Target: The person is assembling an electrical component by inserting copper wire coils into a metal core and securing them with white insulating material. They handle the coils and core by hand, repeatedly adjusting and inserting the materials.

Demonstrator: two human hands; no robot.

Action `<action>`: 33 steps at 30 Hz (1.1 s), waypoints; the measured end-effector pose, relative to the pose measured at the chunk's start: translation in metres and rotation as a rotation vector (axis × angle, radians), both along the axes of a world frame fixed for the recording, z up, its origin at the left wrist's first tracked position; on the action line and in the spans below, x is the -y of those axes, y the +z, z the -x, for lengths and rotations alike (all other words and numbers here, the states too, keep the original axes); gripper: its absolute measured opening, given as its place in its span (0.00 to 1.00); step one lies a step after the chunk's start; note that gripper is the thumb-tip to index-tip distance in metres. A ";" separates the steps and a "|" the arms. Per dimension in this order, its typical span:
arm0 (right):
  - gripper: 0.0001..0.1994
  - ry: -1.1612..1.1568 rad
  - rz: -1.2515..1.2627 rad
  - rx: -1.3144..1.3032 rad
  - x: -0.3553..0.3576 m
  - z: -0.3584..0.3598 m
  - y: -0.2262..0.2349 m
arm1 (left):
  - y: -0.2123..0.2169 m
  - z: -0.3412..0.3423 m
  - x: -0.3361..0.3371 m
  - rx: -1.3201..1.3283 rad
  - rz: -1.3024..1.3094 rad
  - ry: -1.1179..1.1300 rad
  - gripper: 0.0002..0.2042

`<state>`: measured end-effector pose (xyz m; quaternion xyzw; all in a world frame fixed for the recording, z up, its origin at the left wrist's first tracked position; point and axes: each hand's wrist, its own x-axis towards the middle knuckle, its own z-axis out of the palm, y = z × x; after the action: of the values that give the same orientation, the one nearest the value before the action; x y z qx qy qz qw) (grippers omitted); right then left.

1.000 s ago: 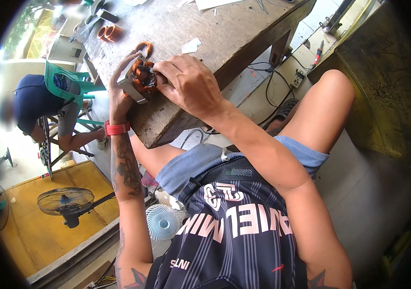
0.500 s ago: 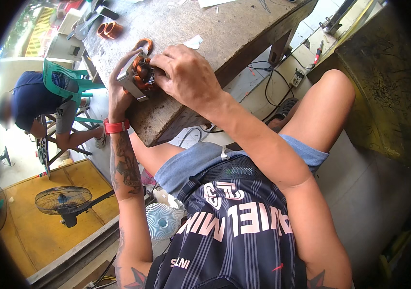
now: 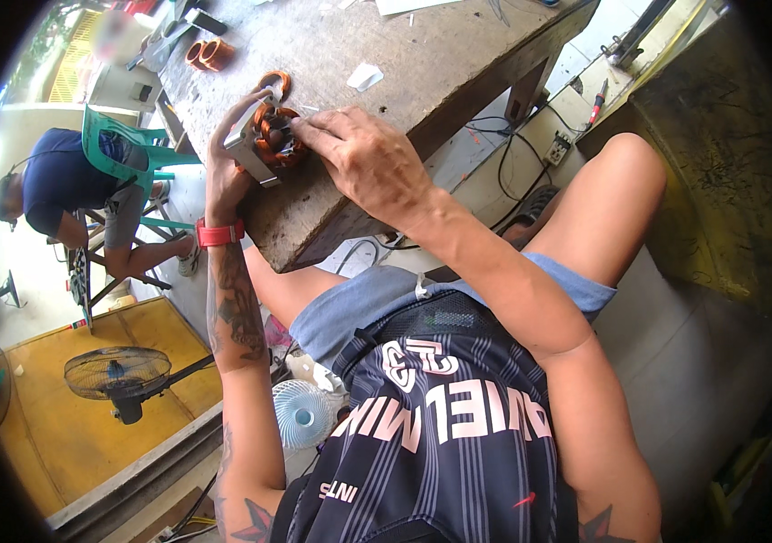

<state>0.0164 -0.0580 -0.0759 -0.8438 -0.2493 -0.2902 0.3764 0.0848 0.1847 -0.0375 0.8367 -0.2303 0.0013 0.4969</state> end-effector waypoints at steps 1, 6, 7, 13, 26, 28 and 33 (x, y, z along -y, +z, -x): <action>0.23 -0.003 0.040 0.006 0.001 0.000 0.000 | -0.001 0.000 0.000 -0.015 0.007 0.008 0.32; 0.22 0.025 0.159 0.016 0.004 -0.003 0.005 | -0.003 0.000 -0.002 -0.061 0.052 0.011 0.32; 0.21 0.026 0.169 0.037 0.005 -0.003 0.007 | -0.003 -0.001 -0.003 -0.075 0.071 -0.004 0.32; 0.19 0.010 0.404 0.171 0.013 -0.007 0.027 | 0.002 -0.001 -0.007 -0.239 0.157 -0.061 0.35; 0.12 -0.012 0.190 0.001 0.035 0.017 -0.004 | 0.017 0.136 -0.010 0.783 -0.683 0.374 0.48; 0.11 0.048 0.154 0.001 0.033 0.019 -0.004 | 0.009 0.112 0.009 0.823 -0.678 0.317 0.52; 0.10 0.184 0.062 -0.030 0.035 0.026 0.003 | 0.020 0.061 0.023 0.877 -0.576 0.063 0.45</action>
<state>-0.0092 -0.0934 -0.0733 -0.8326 -0.3291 -0.2340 0.3790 0.0239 0.1619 -0.0172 0.8668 -0.3824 0.3031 0.1032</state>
